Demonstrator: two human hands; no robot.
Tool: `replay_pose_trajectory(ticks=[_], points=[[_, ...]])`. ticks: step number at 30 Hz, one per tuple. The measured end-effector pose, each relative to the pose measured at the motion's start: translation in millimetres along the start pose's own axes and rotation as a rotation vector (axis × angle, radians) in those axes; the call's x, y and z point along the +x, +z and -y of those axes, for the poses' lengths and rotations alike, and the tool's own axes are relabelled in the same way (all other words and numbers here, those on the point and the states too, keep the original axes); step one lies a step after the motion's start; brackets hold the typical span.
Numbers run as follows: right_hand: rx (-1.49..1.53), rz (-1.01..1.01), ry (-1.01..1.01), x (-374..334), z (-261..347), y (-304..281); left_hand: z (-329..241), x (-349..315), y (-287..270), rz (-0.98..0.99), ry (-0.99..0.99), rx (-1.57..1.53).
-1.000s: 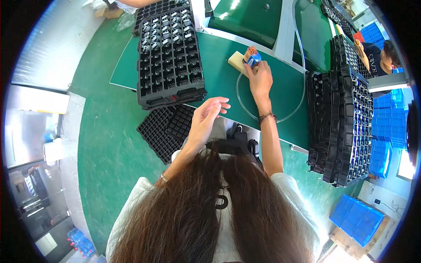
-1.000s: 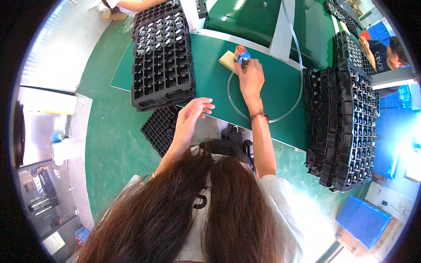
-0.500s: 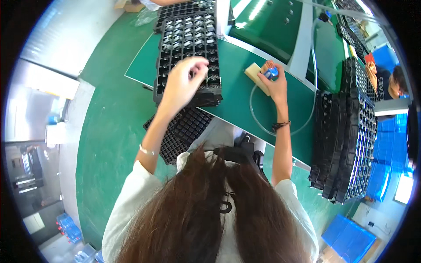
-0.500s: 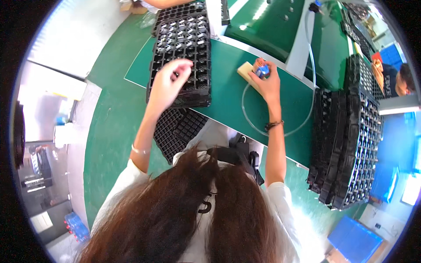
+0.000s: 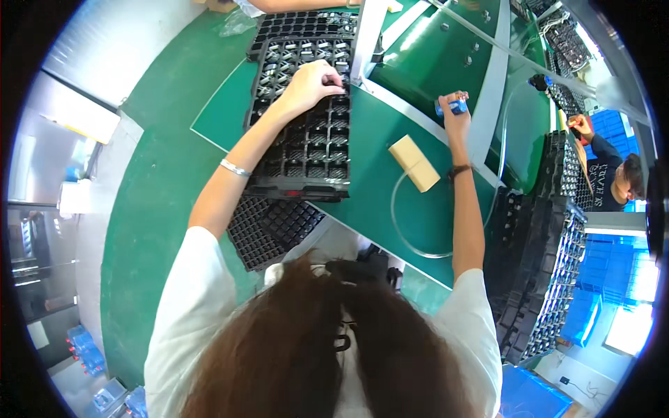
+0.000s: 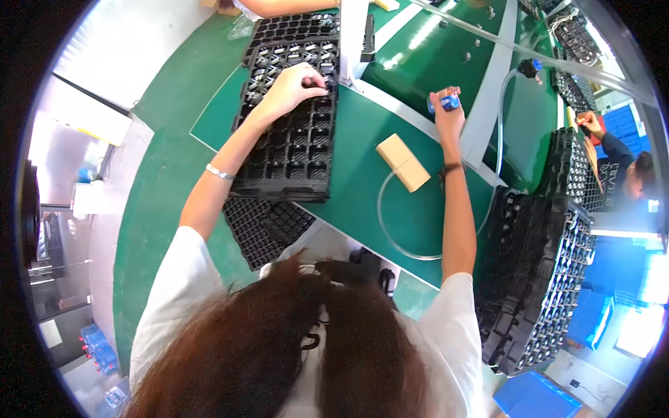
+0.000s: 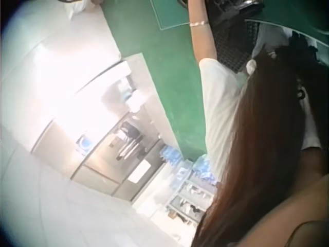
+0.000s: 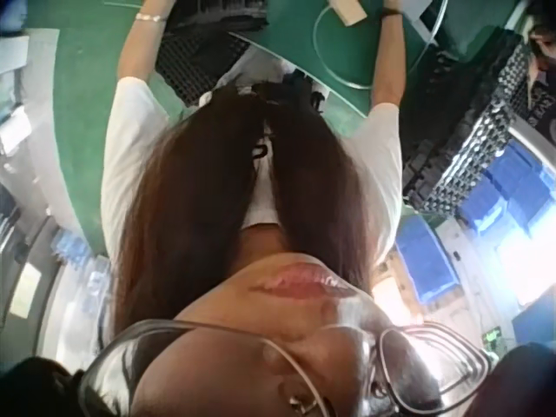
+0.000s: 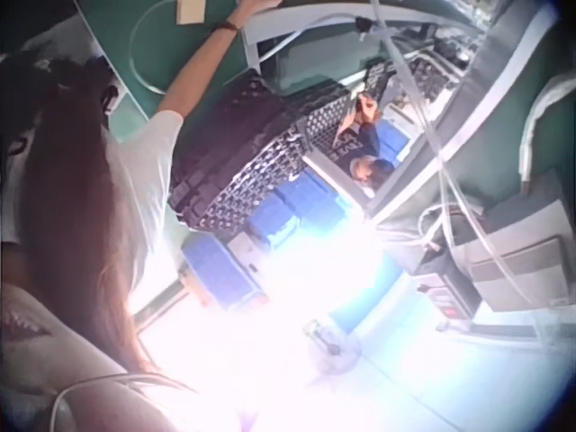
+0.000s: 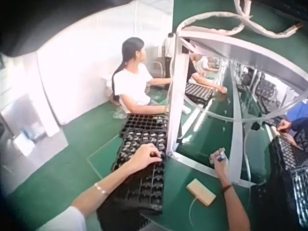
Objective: Assembling small electronic components by placing them into a plastic housing on a factory production line.
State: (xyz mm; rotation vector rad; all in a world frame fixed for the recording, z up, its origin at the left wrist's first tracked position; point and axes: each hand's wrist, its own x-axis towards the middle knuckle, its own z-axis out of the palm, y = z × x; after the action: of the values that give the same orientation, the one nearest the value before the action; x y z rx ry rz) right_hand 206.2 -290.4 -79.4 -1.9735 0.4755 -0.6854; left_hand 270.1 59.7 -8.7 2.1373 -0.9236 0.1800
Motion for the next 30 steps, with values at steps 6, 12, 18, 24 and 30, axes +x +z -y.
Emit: replay_pose_trajectory(ticks=[6, 12, 18, 24, 30], points=[[-0.239, -0.202, -0.257, 89, -36, 23, 6, 6, -2, 0.087, -0.209, -0.147], [-0.336, -0.256, -0.271, 115, -49, 29, -57, -23, -36, -0.071, -0.527, -0.767], [-0.354, -0.239, -0.29, 123, -54, 19, -132, -79, -35, -0.008, -0.557, -1.435], [0.255, -0.238, -0.445, 17, 61, -2, -157, -127, -13, 0.057, -0.584, -1.673], [1.237, 0.626, -0.666, -189, 239, -112, -201, -142, -28, -0.067, -0.535, -1.958]])
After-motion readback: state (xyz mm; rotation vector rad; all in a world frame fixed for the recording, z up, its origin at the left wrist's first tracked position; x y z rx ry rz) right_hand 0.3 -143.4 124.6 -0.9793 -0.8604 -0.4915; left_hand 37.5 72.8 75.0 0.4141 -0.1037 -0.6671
